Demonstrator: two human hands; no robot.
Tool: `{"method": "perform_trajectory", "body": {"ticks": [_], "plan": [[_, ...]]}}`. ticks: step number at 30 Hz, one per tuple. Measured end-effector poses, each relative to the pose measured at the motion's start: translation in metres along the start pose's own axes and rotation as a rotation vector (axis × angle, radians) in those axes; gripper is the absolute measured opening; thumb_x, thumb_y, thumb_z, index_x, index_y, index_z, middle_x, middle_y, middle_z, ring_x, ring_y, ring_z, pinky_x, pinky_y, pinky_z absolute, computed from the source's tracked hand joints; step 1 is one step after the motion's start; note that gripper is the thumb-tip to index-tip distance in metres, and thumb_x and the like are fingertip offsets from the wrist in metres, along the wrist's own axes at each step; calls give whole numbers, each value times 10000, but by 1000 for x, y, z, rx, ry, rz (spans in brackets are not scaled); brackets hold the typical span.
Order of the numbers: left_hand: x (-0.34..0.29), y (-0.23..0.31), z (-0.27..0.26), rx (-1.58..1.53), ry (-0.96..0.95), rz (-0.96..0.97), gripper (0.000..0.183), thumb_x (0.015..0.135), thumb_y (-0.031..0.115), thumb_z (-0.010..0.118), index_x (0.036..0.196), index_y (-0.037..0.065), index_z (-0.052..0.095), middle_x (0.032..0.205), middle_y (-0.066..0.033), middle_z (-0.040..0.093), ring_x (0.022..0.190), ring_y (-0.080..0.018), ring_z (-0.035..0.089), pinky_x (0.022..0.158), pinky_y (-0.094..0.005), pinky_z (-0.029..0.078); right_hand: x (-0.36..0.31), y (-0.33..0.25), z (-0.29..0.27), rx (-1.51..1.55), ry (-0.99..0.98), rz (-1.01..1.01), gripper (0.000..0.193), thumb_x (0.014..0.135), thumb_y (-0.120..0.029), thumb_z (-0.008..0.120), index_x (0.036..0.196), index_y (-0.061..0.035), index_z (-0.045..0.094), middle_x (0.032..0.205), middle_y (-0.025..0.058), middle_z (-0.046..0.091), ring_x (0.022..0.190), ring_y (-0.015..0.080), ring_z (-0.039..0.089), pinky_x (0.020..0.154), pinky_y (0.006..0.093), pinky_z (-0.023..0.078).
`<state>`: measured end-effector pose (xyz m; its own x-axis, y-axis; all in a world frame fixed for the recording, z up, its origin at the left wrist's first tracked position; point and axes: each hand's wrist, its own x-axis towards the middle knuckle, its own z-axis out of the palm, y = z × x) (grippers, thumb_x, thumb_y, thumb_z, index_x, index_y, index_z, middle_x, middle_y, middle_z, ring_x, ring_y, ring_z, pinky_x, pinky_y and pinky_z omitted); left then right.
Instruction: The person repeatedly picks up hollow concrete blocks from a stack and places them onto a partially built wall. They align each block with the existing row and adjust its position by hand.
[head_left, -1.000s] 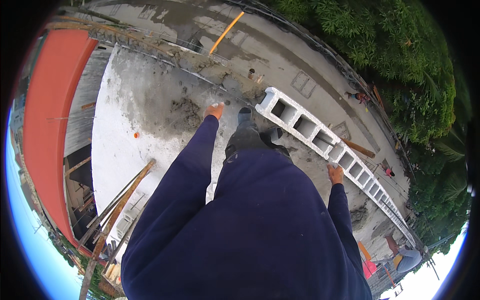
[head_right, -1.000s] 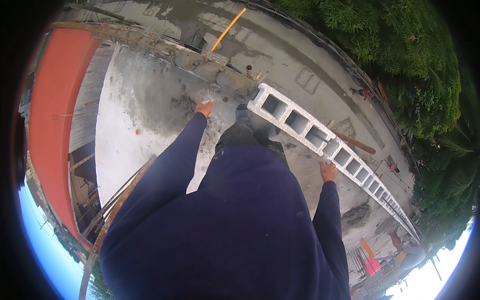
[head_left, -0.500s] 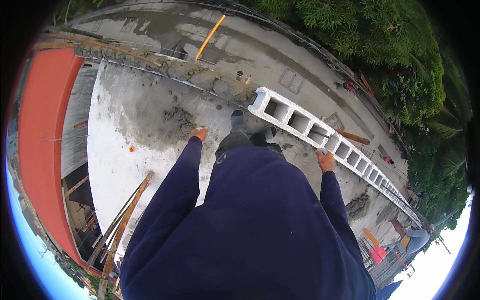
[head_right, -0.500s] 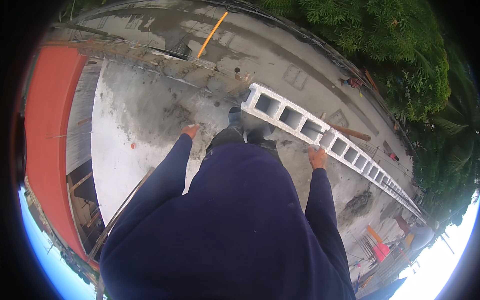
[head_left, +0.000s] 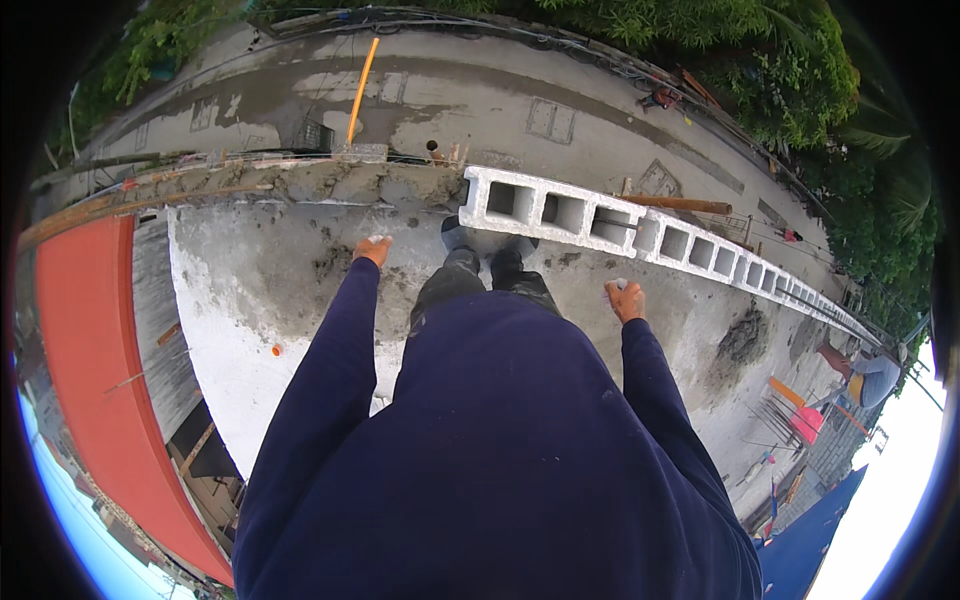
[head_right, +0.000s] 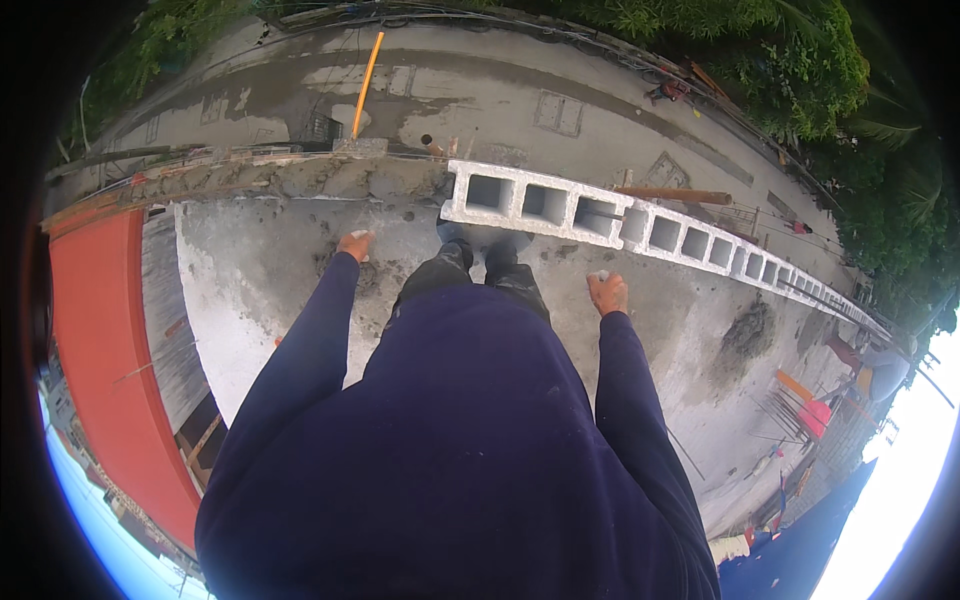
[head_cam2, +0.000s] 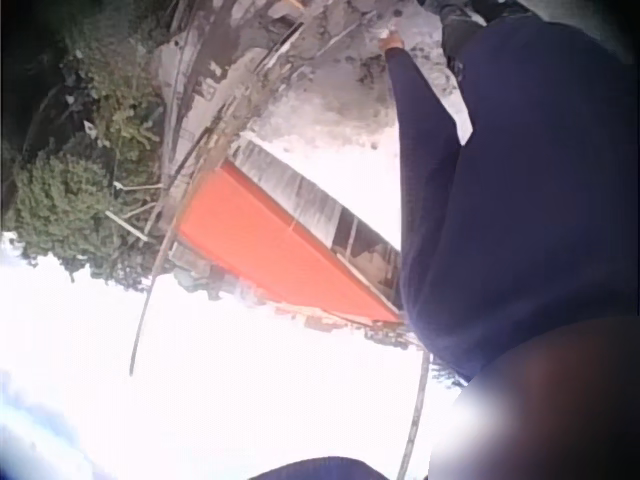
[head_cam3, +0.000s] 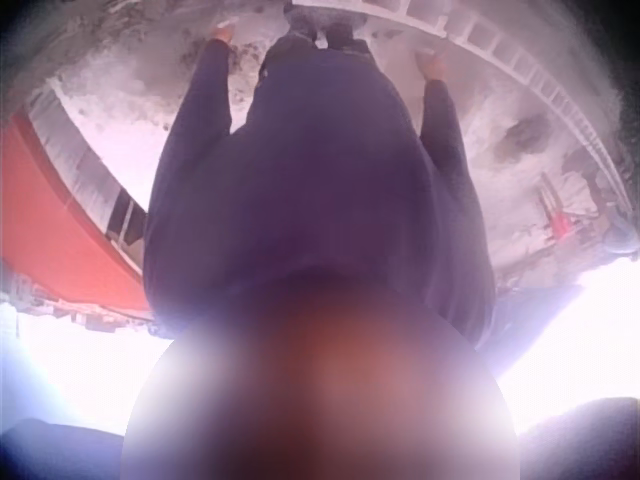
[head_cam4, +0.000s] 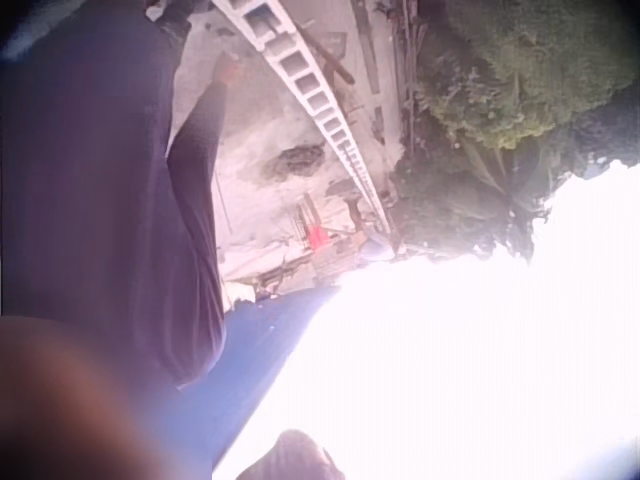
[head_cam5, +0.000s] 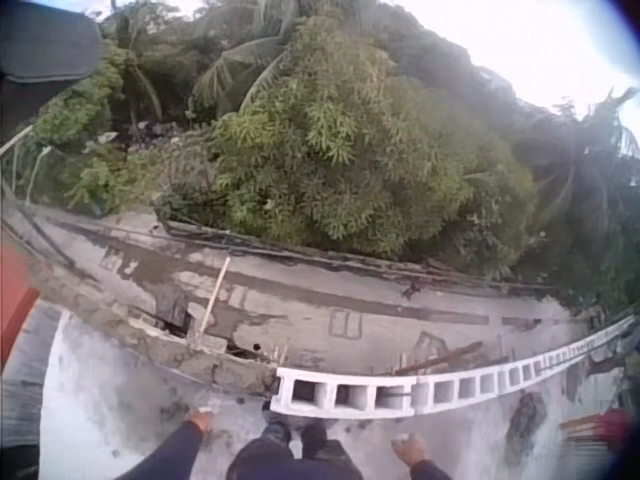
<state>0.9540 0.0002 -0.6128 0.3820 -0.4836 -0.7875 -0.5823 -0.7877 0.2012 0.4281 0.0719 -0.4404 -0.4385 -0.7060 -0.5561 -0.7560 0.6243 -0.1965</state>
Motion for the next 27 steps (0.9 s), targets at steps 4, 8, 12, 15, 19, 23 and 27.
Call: {"method": "perform_trajectory", "body": {"ticks": [4, 8, 12, 15, 19, 23, 27], "plan": [[-7, 10, 15, -85, -55, 88, 529, 829, 425, 579, 1194, 43, 559, 1180, -125, 588, 978, -242, 616, 824, -335, 493, -13, 11, -22, -22, 16, -39, 326, 742, -325, 604, 814, -17, 683, 732, 183, 661, 716, 324, 659, 677, 392, 499], [-16, 23, 30, -175, -57, 72, 532, 807, 455, 581, 1160, 58, 585, 1202, -135, 573, 1128, -281, 529, 955, -354, 412, -16, 25, -52, -92, -17, -32, 358, 735, -317, 640, 801, 34, 666, 739, 205, 660, 739, 322, 661, 695, 401, 495], [-32, 9, 38, -270, -63, 47, 536, 805, 476, 565, 1149, 66, 597, 1187, -146, 578, 1123, -296, 528, 961, -359, 409, -4, 20, -67, -111, -82, 0, 409, 727, -331, 655, 817, 67, 649, 766, 243, 648, 759, 352, 653, 698, 419, 491], [-38, -7, 49, -265, -89, 98, 534, 789, 454, 607, 1115, 31, 608, 1129, -164, 609, 1075, -323, 555, 912, -388, 430, 6, 0, -62, -153, 61, -70, 477, 718, -370, 643, 848, 88, 629, 803, 308, 614, 814, 410, 625, 731, 454, 483], [-20, -21, 66, -214, -150, 48, 543, 816, 454, 590, 1153, 29, 589, 1168, -166, 588, 1109, -299, 537, 941, -372, 411, 16, -25, -51, -104, 366, -87, 402, 740, -331, 617, 864, 51, 639, 811, 297, 615, 815, 422, 618, 753, 459, 489], [-3, -10, 69, -284, -237, 279, 548, 819, 444, 595, 1173, 26, 576, 1166, -162, 592, 1112, -284, 542, 933, -352, 411, 29, -29, -52, 35, 439, 52, 339, 779, -299, 587, 912, 6, 650, 864, 265, 628, 847, 408, 613, 764, 439, 483], [-21, 45, 59, -338, -223, 365, 571, 823, 424, 600, 1222, 21, 534, 1174, -157, 590, 1117, -276, 542, 939, -337, 407, 52, -10, -41, 91, 460, 88, 313, 797, -271, 584, 957, -8, 642, 856, 247, 637, 835, 407, 615, 752, 445, 483]]}}
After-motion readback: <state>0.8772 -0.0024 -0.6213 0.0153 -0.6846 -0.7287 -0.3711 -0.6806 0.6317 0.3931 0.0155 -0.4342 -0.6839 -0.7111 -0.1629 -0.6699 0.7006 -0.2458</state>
